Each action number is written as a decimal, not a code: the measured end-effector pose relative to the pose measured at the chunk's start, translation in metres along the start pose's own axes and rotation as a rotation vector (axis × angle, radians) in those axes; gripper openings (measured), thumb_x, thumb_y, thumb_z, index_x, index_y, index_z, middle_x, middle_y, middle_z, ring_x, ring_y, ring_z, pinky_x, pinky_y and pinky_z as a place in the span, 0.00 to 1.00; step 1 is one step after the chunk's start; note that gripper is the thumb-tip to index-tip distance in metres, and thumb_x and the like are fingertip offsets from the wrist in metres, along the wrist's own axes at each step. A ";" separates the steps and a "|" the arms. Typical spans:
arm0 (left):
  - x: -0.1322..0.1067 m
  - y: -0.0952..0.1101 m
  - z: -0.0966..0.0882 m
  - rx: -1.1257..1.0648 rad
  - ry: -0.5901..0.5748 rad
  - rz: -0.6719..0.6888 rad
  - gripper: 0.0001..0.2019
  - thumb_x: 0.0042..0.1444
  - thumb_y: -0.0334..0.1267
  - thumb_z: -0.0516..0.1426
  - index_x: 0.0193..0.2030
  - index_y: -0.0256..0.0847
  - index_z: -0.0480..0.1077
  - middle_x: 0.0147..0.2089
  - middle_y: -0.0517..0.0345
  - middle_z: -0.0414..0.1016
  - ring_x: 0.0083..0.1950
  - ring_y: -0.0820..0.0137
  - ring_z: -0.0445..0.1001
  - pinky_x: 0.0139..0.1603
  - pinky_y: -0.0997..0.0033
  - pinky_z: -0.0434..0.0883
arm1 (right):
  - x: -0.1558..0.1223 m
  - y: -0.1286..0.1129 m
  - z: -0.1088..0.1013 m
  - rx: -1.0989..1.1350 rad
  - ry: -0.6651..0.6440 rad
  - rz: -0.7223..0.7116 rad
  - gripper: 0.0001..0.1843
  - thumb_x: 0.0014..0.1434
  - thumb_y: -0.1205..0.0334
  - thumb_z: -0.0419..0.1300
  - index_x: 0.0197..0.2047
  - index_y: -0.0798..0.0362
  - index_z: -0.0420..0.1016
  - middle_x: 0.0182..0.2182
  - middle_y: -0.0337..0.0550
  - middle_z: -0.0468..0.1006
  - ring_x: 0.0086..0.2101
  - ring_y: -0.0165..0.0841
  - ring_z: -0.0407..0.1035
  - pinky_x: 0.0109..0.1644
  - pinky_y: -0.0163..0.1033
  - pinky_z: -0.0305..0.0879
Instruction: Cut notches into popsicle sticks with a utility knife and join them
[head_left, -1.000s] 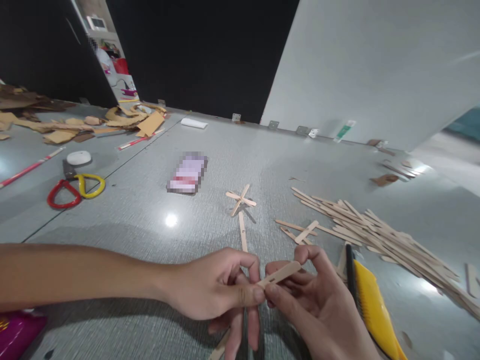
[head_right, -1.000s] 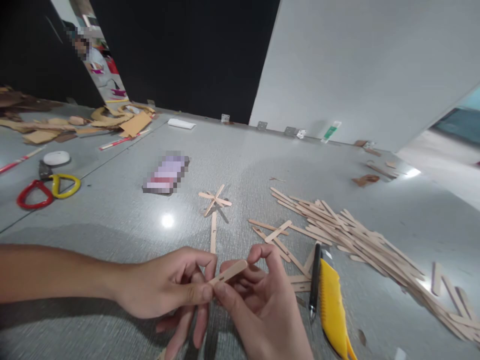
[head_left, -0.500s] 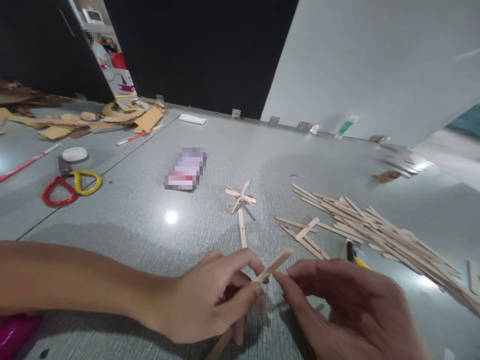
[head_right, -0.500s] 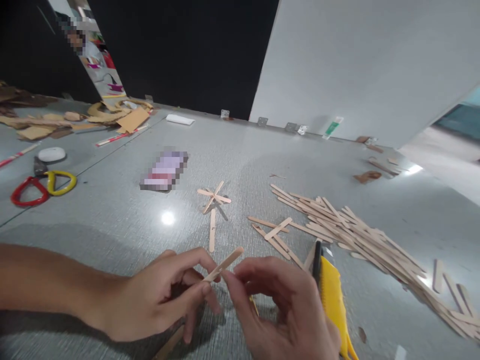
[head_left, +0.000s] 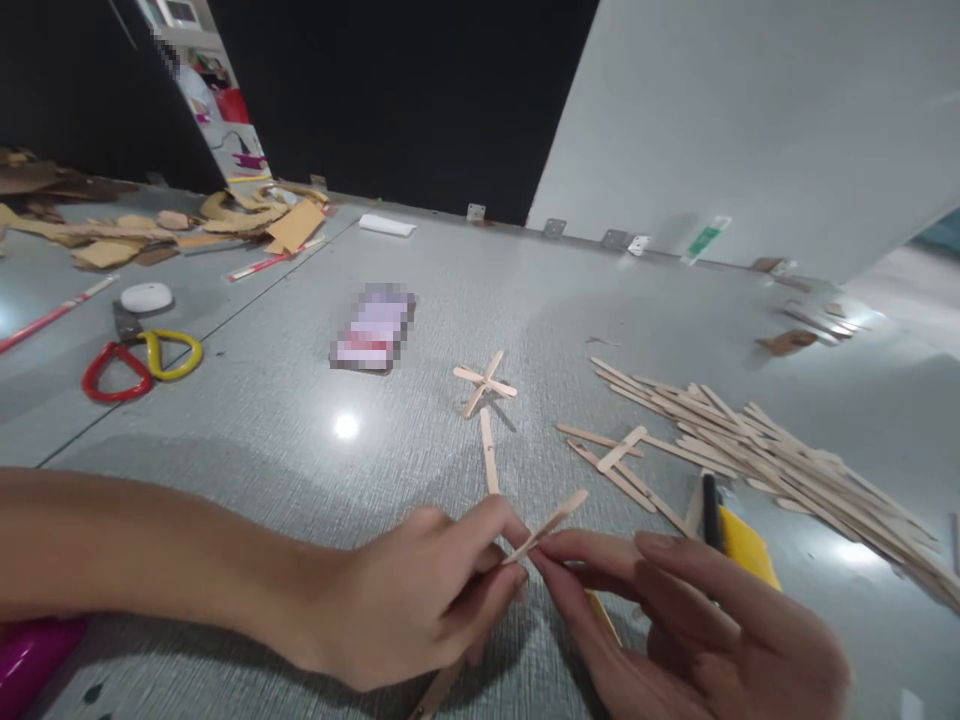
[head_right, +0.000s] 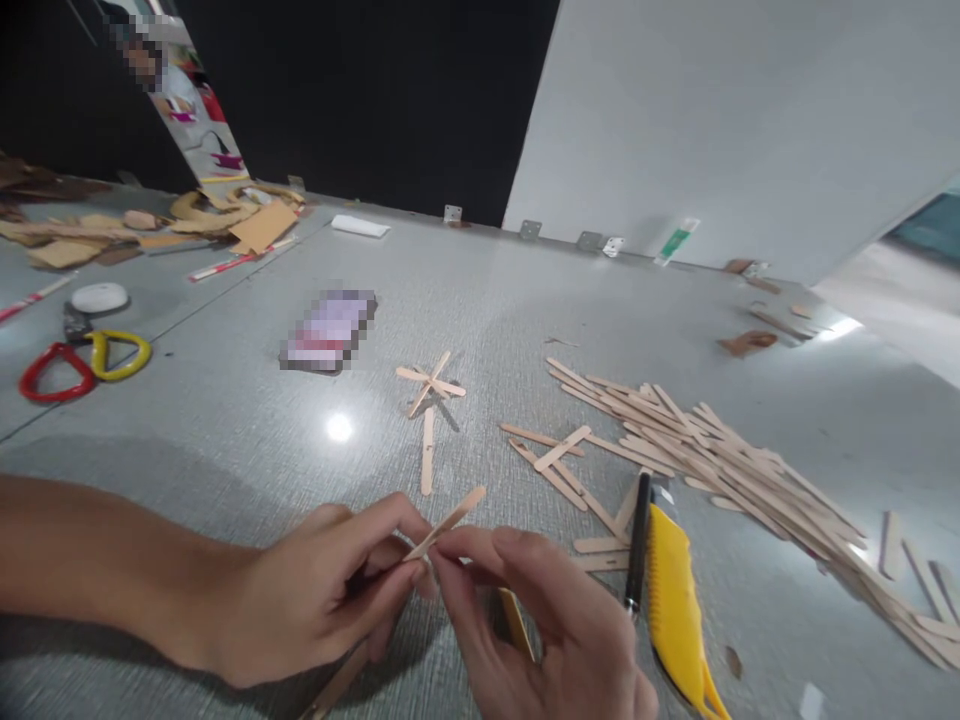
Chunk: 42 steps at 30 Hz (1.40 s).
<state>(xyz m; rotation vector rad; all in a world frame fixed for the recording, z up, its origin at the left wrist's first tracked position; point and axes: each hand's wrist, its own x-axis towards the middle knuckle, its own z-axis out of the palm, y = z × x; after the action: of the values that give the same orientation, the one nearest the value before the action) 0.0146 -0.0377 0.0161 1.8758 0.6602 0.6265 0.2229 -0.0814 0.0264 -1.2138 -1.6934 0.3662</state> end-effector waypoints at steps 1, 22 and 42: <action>0.000 0.000 0.000 0.001 -0.002 -0.003 0.02 0.75 0.35 0.48 0.49 0.41 0.61 0.24 0.65 0.75 0.22 0.77 0.71 0.24 0.82 0.65 | -0.001 0.001 0.001 -0.006 0.006 -0.002 0.17 0.62 0.68 0.72 0.49 0.39 0.76 0.35 0.32 0.90 0.30 0.31 0.86 0.40 0.27 0.82; 0.001 0.001 -0.001 -0.016 0.009 -0.045 0.03 0.75 0.37 0.48 0.48 0.42 0.59 0.25 0.64 0.74 0.22 0.75 0.71 0.24 0.79 0.66 | -0.004 0.008 0.009 0.069 -0.054 0.056 0.22 0.66 0.69 0.66 0.59 0.43 0.67 0.37 0.39 0.89 0.35 0.36 0.87 0.43 0.39 0.86; 0.008 -0.008 0.002 -0.576 -0.067 -0.265 0.12 0.77 0.49 0.51 0.48 0.44 0.57 0.42 0.56 0.80 0.20 0.82 0.74 0.17 0.89 0.62 | 0.010 0.009 0.002 -0.179 -0.195 -0.216 0.10 0.72 0.73 0.59 0.48 0.46 0.73 0.34 0.35 0.84 0.29 0.28 0.80 0.35 0.32 0.75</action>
<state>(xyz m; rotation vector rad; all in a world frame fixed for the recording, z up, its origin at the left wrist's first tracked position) 0.0203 -0.0309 0.0095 1.2454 0.5939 0.5096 0.2259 -0.0684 0.0245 -1.1364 -2.0412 0.2090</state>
